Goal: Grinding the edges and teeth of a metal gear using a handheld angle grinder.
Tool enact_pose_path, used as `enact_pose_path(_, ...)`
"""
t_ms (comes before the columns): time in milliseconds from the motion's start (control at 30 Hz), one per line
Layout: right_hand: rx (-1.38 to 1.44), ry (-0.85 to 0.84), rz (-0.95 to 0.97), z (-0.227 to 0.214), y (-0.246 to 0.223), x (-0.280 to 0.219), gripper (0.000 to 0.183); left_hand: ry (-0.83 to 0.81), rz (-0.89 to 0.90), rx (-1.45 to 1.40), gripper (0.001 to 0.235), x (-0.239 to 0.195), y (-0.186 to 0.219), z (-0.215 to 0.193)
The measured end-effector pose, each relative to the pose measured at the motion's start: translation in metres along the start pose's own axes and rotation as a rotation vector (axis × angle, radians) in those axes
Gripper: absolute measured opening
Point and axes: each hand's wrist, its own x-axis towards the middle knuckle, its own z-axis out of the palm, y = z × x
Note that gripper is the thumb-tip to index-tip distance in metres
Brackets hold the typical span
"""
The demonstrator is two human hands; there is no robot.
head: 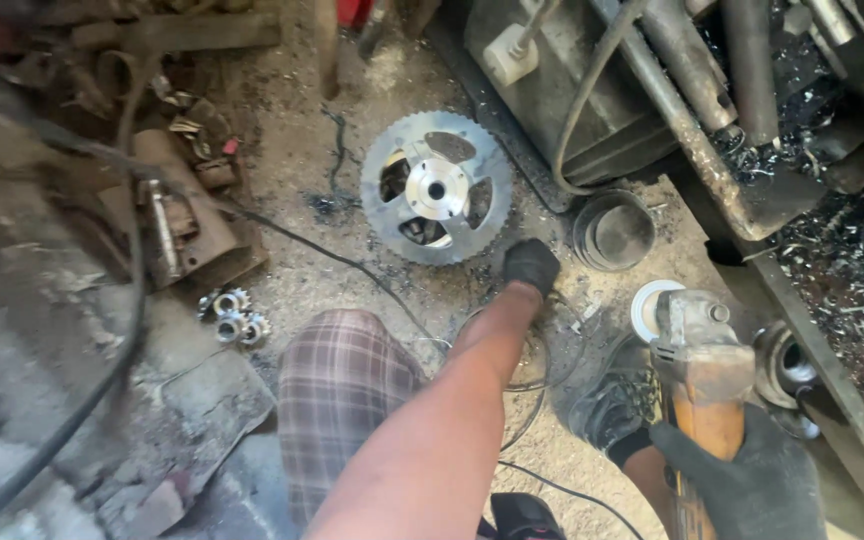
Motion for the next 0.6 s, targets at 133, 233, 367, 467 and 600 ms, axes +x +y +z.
enact_pose_path(133, -0.355, 0.36, -0.589, 0.009, 0.01, 0.006, 0.069, -0.116, 0.037, -0.023, 0.03, -0.057, 0.009, -0.071)
enact_pose_path(233, 0.287, -0.127, 0.242, -0.098, -0.092, -0.027, 0.076, -0.201, 0.061, -0.046, 0.03, -0.101, 0.009, -0.129)
enact_pose_path(367, 0.442, -0.077, 0.191, -0.126, -0.116, -0.048, 0.062, -0.282, 0.076, -0.075, 0.031, -0.166, -0.02, -0.212)
enact_pose_path(467, 0.481, -0.024, 0.114, -0.123, -0.118, -0.05, 0.052, -0.376, 0.112, -0.109, 0.033, -0.197, -0.046, -0.249)
enact_pose_path(600, 0.414, -0.05, 0.051, -0.121, -0.128, -0.048, 0.058, -0.014, -0.065, -0.524, 0.017, -0.175, -0.097, -0.235)
